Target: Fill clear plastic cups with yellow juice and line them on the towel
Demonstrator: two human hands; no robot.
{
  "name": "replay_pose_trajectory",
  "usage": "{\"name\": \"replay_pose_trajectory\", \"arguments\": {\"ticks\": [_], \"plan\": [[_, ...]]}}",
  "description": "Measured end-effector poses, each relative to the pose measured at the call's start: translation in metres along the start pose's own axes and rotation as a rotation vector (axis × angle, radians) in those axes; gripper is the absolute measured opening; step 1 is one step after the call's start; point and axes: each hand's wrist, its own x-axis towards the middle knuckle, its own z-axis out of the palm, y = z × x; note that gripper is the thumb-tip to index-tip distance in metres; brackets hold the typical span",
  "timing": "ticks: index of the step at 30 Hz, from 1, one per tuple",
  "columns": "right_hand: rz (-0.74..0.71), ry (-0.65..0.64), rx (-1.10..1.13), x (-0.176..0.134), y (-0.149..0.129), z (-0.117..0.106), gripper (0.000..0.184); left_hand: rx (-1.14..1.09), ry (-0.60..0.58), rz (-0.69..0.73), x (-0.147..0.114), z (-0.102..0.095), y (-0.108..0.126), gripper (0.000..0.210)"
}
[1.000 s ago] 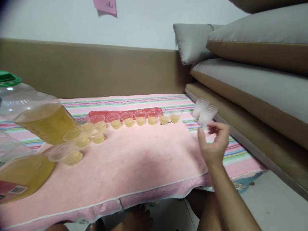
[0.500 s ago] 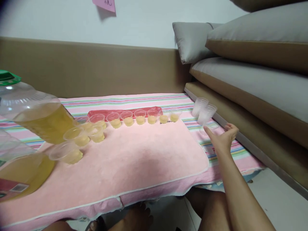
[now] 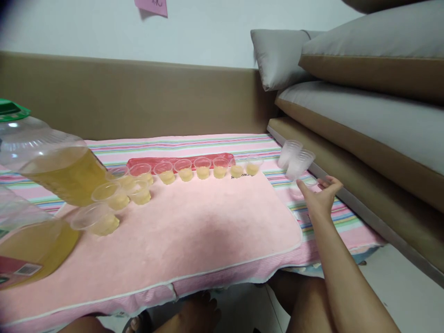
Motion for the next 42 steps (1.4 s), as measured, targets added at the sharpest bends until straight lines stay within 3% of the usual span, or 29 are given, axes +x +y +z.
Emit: {"name": "replay_pose_trajectory", "arguments": {"ticks": [13, 19, 24, 31, 37, 42], "plan": [[0.002, 0.018, 0.002, 0.001, -0.005, 0.001, 0.086, 0.060, -0.067, -0.057, -0.008, -0.012, 0.009, 0.039], [-0.072, 0.034, 0.059, -0.015, -0.031, -0.011, 0.090, 0.038, -0.065, -0.096, -0.005, -0.011, 0.011, 0.041], [-0.258, -0.172, 0.287, -0.067, -0.079, -0.006, 0.090, 0.033, -0.077, -0.100, -0.004, -0.011, 0.013, 0.041], [-0.322, -0.560, 0.422, -0.155, -0.150, 0.033, 0.078, 0.034, -0.075, -0.113, -0.004, -0.006, 0.013, 0.039], [-0.340, -0.787, 0.494, -0.206, -0.162, 0.050, 0.070, 0.025, -0.064, -0.135, -0.002, 0.001, 0.010, 0.040], [-0.308, -0.876, 0.504, -0.225, -0.160, 0.051, 0.071, 0.033, -0.012, -0.112, -0.001, 0.007, 0.010, 0.041]]}}
